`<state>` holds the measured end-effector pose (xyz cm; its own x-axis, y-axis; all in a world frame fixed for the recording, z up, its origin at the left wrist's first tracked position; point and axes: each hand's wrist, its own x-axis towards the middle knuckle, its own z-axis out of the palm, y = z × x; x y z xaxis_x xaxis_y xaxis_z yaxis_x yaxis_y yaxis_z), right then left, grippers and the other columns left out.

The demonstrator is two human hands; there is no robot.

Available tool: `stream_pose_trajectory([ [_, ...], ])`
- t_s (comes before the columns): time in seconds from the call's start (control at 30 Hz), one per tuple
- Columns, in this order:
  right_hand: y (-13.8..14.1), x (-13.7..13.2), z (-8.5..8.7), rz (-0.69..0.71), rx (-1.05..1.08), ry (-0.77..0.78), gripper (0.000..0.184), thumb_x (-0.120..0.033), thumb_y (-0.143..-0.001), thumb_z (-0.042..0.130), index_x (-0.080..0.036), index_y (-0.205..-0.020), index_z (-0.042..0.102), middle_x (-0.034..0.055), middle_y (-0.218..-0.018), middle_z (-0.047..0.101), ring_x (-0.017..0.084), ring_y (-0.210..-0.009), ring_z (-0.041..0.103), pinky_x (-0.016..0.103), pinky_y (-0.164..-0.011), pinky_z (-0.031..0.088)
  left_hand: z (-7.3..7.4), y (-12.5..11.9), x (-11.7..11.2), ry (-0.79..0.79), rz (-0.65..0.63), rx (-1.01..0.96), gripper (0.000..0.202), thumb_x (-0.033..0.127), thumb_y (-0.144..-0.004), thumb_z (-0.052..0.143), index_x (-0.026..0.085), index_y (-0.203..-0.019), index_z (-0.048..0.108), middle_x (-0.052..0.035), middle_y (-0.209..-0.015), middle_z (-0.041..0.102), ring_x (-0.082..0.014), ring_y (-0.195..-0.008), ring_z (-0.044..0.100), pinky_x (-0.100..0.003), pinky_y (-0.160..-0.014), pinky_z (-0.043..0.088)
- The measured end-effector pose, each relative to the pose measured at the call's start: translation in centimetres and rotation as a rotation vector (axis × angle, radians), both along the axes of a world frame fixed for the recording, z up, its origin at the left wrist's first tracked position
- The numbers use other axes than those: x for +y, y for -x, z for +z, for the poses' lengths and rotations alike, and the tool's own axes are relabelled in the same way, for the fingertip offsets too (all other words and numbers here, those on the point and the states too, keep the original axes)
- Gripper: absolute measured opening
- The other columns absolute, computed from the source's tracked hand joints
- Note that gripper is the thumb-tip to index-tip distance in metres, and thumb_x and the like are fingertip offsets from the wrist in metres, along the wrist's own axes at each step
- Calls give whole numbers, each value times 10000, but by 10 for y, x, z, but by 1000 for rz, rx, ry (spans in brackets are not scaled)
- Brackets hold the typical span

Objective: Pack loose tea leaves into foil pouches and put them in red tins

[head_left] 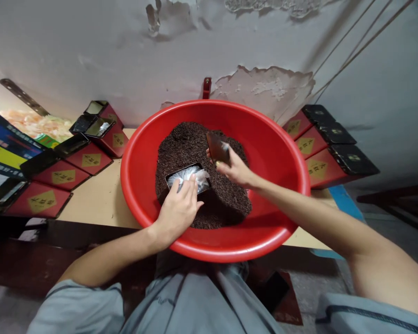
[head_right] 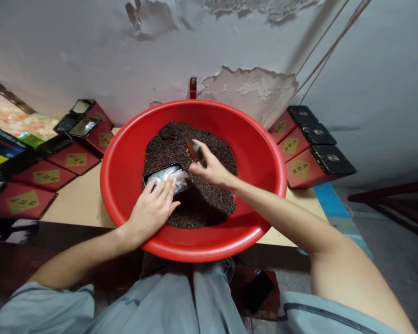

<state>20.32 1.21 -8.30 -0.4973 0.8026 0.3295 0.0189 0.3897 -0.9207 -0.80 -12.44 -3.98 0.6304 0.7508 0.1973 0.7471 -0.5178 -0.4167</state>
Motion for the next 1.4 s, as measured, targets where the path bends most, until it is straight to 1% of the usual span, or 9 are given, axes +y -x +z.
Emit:
stream_pose_trajectory([
  [0.17, 29, -17, -9, 90, -177, -567, 1151, -789, -651, 786, -228, -1562, 361, 198, -1440, 455, 354, -1350, 464, 578, -1126, 423, -12, 7, 2, -10, -65, -148, 370, 234, -1015, 550, 35, -1285, 705, -207, -1299, 715, -337, -1200, 659, -563, -1115, 459],
  [0.33, 46, -16, 2, 194, -423, -773, 1058, -838, -766, 633, -217, -1581, 369, 211, -1465, 459, 369, -1341, 454, 596, -1122, 390, -9, 41, -3, 106, -211, -357, 293, 227, -997, 582, 92, -1203, 742, -153, -1210, 762, -321, -1193, 685, -606, -1171, 438],
  [0.43, 48, -18, 5, 170, -552, -833, 1046, -852, -809, 555, -150, -1570, 403, 242, -1472, 472, 380, -1337, 453, 597, -1109, 399, -3, 76, -22, 244, -265, -520, 292, 223, -1010, 564, 107, -1229, 718, -127, -1272, 745, -264, -1267, 662, -502, -1183, 474],
  [0.63, 58, -35, 15, 148, -796, -937, 1049, -885, -837, 441, -140, -1574, 417, 239, -1512, 496, 413, -1385, 438, 726, -1207, 164, -19, 98, -28, 197, 136, -926, 533, 382, -1012, 574, 124, -1477, 541, -149, -1422, 655, -234, -1282, 663, -380, -1123, 534],
  [0.8, 66, -46, 20, 208, -873, -975, 1118, -872, -858, 420, -16, -1574, 368, 296, -1595, 391, 440, -1501, 325, 675, -1236, 183, -22, 69, -5, 250, 241, -695, 697, 492, -1024, 497, 64, -1567, 405, -213, -1608, 413, -306, -1487, 447, -464, -1143, 493],
  [1.0, 67, -47, 15, 193, -897, -940, 1112, -837, -865, 471, 6, -1578, 344, 296, -1621, 350, 434, -1517, 304, 637, -1246, 186, -7, 58, -5, 207, 308, -417, 605, 383, -1034, 473, 17, -1515, 483, -248, -1597, 400, -349, -1512, 400, -520, -1138, 451],
  [1.17, 68, -43, 15, 195, -900, -867, 1002, -582, -870, 642, 6, -1598, 284, 290, -1640, 315, 406, -1493, 334, 588, -1236, 235, -1, 56, 3, 248, 297, -268, 693, 431, -1020, 497, -44, -1521, 445, -291, -1602, 382, -367, -1534, 354, -488, -1204, 359],
  [1.3, 70, -42, 14, 152, -873, -831, 1099, -503, -841, 673, -16, -1640, 98, 297, -1687, 179, 400, -1569, 192, 637, -1258, 103, 13, 39, 25, 298, 278, -96, 937, 480, -875, 712, -127, -1511, 389, -366, -1601, 336, -452, -1521, 318, -548, -1220, 304],
  [1.4, 62, -41, 8, -20, -868, -729, 1220, -537, -828, 714, -63, -1649, -54, 304, -1705, 10, 413, -1602, -28, 731, -1208, -23, 22, 24, 51, 344, 175, -67, 847, 404, -791, 785, -76, -1433, 514, -353, -1503, 482, -454, -1365, 487, -568, -1144, 388],
])
